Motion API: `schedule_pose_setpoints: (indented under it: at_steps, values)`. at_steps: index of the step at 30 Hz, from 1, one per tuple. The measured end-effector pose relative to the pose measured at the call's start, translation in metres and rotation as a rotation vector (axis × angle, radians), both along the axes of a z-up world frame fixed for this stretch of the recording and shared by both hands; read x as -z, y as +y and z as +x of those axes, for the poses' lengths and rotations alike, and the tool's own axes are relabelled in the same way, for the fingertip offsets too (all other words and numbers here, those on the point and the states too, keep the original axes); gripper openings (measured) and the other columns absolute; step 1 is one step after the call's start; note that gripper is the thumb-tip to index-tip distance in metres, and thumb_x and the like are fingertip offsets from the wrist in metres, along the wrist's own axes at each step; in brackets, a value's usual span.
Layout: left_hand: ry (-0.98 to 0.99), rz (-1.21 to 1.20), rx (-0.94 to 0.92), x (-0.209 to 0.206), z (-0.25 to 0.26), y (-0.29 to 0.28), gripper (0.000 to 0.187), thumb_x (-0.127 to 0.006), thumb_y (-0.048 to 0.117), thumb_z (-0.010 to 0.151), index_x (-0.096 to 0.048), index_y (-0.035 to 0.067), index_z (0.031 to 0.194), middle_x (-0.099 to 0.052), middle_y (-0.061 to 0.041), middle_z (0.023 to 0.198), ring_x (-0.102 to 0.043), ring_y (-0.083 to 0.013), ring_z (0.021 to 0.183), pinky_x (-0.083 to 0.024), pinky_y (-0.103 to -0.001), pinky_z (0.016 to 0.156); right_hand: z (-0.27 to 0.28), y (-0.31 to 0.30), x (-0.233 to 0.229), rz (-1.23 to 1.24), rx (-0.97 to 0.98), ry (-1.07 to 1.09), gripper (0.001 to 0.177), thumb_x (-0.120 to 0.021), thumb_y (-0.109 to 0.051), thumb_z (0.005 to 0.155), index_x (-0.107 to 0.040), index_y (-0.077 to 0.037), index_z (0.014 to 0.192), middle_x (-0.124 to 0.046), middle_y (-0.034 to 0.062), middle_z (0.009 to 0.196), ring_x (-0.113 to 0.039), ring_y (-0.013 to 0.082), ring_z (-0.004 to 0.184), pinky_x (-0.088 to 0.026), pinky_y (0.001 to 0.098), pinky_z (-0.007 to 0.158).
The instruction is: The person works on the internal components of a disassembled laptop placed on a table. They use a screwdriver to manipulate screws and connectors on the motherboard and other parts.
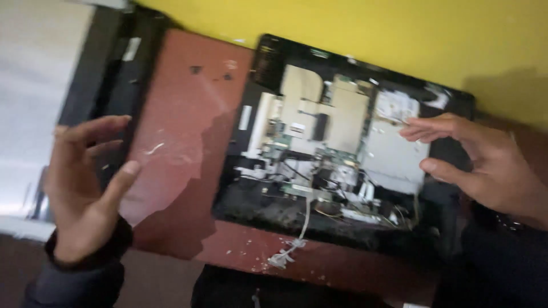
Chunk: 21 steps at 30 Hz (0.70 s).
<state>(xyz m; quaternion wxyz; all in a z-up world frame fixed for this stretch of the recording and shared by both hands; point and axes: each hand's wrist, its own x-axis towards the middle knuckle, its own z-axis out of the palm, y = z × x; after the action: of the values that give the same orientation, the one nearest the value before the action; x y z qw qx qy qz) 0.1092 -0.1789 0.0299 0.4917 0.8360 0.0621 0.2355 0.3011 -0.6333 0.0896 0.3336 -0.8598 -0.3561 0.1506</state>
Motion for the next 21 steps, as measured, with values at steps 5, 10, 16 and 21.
schedule_pose_setpoints:
  at_steps: [5, 10, 16, 21]
  values:
    - [0.079, 0.006, 0.198, 0.015, 0.049, -0.033, 0.039, -0.068, 0.007, 0.097, -0.052, -0.005, 0.13, -0.06, -0.021, 0.134, -0.06, -0.0286, 0.128, -0.05, -0.038, 0.106, -0.038, -0.067, 0.029, 0.046, 0.32, -0.204, 0.04, -0.061, 0.009, 0.1, -0.057, 0.008, 0.139, -0.069, 0.0224, 0.128, -0.068, 0.0311, 0.121, -0.056, 0.0411, 0.109]
    - [-0.022, 0.082, 0.296, 0.033, 0.087, -0.052, 0.028, -0.067, 0.005, 0.103, -0.056, -0.004, 0.128, -0.062, -0.02, 0.128, -0.062, -0.0306, 0.124, -0.053, -0.041, 0.105, -0.056, -0.129, 0.091, 0.225, 0.735, -0.293, 0.015, -0.062, 0.018, 0.12, -0.066, 0.012, 0.133, -0.067, 0.0244, 0.124, -0.067, 0.0299, 0.116, -0.053, 0.0364, 0.111]
    - [-0.191, 0.212, 0.275, 0.062, 0.13, -0.068, 0.012, -0.069, 0.007, 0.108, -0.062, -0.003, 0.107, -0.064, -0.018, 0.104, -0.06, -0.03, 0.098, -0.051, -0.042, 0.091, -0.045, -0.177, 0.13, 0.052, 0.919, -0.328, 0.012, -0.077, 0.005, 0.114, -0.071, 0.0, 0.124, -0.072, 0.0163, 0.12, -0.069, 0.0251, 0.109, -0.056, 0.0365, 0.098]
    - [-0.174, 0.285, 0.507, 0.046, 0.145, -0.101, 0.011, -0.065, 0.011, 0.105, -0.067, 0.0, 0.105, -0.071, -0.016, 0.105, -0.066, -0.0285, 0.098, -0.051, -0.045, 0.094, -0.035, -0.182, 0.146, -0.131, 0.72, -0.228, 0.034, -0.088, -0.008, 0.095, -0.072, -0.001, 0.124, -0.071, 0.0142, 0.111, -0.066, 0.0235, 0.096, -0.054, 0.0363, 0.086]
